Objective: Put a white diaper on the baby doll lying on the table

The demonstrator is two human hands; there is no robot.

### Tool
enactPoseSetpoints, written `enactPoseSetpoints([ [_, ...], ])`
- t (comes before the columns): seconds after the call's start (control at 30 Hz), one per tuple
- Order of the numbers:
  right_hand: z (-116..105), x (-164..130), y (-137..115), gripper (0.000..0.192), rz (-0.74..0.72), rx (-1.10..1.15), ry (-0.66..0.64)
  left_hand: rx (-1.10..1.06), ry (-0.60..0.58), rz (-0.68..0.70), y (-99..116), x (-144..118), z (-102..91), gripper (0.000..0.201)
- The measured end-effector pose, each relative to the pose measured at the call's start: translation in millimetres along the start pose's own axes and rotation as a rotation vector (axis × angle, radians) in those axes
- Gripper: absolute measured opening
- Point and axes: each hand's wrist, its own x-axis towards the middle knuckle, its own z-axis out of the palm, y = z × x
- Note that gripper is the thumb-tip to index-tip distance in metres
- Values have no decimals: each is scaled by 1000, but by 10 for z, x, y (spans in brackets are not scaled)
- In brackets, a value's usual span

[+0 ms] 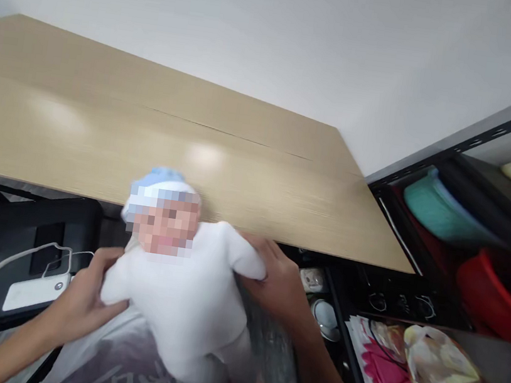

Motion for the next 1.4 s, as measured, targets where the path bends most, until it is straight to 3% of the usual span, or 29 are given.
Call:
enactPoseSetpoints([
  [0.1, 42, -116, 319, 41, 114, -90, 128, 120, -83, 131, 274, 563, -124, 59],
  [0.27, 245, -85, 745, 41, 202, -118, 242, 304, -28, 294, 517, 1268, -134, 58],
  [0.4, 392, 101, 980, 41, 177, -101, 277, 499, -37, 268, 516, 1578, -197, 59],
  [0.53, 506, 325, 1147, 44, 176, -86, 275, 617, 33, 269, 507, 1750, -307, 57],
  [0.67, 552, 555, 1302, 48, 171, -77, 240, 651, 133, 306, 389, 1962, -354, 54],
  [0.8, 582, 844, 1454, 49, 161, -95, 211, 620, 205, 315, 164, 2348, -343, 61],
  [1.1, 775, 1686, 1823, 48, 168, -168, 259, 799, 192, 418, -155, 3322, -293, 86],
  [1.4, 856, 2411, 2197, 46, 210, -245, 263, 730, 188, 423, -302, 4200, -424, 89],
])
